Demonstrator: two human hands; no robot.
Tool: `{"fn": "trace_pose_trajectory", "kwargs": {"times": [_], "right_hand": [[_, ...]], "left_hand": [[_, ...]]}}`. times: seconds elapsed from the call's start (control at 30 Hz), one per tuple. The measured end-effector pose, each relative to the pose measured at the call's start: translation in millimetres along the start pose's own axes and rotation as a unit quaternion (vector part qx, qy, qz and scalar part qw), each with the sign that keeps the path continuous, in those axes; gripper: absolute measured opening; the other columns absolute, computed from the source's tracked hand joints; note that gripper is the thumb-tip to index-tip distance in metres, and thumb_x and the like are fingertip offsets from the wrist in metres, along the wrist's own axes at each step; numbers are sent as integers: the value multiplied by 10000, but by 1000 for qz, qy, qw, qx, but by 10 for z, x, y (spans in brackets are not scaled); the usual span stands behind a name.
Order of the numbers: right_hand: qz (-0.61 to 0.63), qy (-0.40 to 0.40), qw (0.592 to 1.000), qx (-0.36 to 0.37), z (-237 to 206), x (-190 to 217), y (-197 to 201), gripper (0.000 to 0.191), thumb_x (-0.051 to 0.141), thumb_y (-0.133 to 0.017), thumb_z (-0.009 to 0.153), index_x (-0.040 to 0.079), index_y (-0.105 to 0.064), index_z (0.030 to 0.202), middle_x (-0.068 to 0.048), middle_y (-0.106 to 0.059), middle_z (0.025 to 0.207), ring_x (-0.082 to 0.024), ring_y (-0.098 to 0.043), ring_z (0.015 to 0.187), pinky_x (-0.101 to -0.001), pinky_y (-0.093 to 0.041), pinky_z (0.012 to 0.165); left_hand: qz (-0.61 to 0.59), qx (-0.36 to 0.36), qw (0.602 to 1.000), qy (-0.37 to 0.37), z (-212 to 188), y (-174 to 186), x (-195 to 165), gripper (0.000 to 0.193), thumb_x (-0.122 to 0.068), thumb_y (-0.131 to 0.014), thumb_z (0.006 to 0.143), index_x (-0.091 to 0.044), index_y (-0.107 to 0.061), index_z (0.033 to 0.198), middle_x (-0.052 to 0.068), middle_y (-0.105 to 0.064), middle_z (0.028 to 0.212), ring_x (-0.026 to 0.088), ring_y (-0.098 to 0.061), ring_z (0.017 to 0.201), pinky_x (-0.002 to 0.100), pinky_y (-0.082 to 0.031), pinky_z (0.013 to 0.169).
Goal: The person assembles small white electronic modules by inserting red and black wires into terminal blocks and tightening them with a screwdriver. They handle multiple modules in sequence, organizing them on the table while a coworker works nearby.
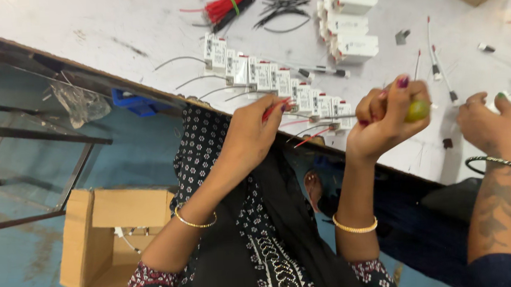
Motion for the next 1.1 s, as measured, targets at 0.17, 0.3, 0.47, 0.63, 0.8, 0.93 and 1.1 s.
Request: {"fn": "trace_pose_trajectory", "kwargs": {"times": [0.17, 0.3, 0.47, 0.63, 0.8, 0.93, 1.1], "right_hand": [[9, 29, 999, 27, 93, -27, -171, 368, 126, -667, 1096, 53, -383, 873, -30, -368, 681, -55, -233, 417, -252, -151, 341], [0, 12, 999, 32, 85, -84, -279, 375, 132, -662, 1108, 48, -383, 872, -34, -369, 675, -67, -244, 416, -257, -153, 346], [-13, -17, 999, 37, 81, -164, -283, 412, 127, -660, 1116, 35, -381, 827, -39, -373, 677, -72, -245, 416, -281, -183, 392], [-11, -18, 999, 40, 80, -199, -240, 387, 110, -644, 1122, 29, -388, 842, -36, -363, 669, -62, -227, 410, -283, -176, 388], [-13, -11, 999, 27, 66, -179, -245, 335, 69, -628, 1087, 62, -379, 862, -24, -351, 668, -49, -207, 397, -271, -150, 347], [-34, 0, 999, 34, 65, -139, -241, 293, 68, -584, 1091, 49, -382, 880, -47, -382, 660, -43, -187, 390, -274, -160, 363], [-23, -2, 999, 29, 85, -113, -220, 241, 51, -553, 1089, 48, -386, 916, -61, -414, 682, -47, -185, 390, -277, -175, 367]], "left_hand": [[-16, 35, 999, -19, 143, -53, 96, 229, -197, -612, 1005, 15, -683, 1050, 167, -662, 714, 257, -571, 610, 343, -501, 627], [3, 17, 999, -52, 168, -122, 232, 202, -184, -649, 964, 3, -676, 1036, 170, -684, 753, 278, -643, 641, 355, -499, 619], [19, 43, 998, 35, 202, -152, 378, 192, -172, -658, 907, -19, -652, 1024, 179, -645, 647, 336, -622, 534, 409, -460, 547], [28, 29, 999, 13, 245, -236, 465, 209, -210, -688, 901, -29, -645, 997, 175, -689, 702, 355, -675, 623, 420, -513, 584], [50, 15, 999, 17, 231, -297, 544, 214, -219, -697, 897, -30, -654, 987, 188, -700, 727, 379, -682, 673, 441, -526, 604], [39, 19, 999, 32, 259, -299, 571, 210, -222, -689, 902, -28, -657, 977, 169, -704, 700, 348, -693, 644, 419, -535, 603], [-10, 41, 998, 41, 238, -253, 550, 215, -220, -680, 910, -17, -661, 980, 145, -689, 658, 274, -693, 565, 375, -533, 574]]}}
Point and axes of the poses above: each hand's wrist, its own z-axis towards the middle knuckle, its own y-axis out of the back of the hand, x = y × z, the point moved 1 cm from there along z, towards the middle knuckle
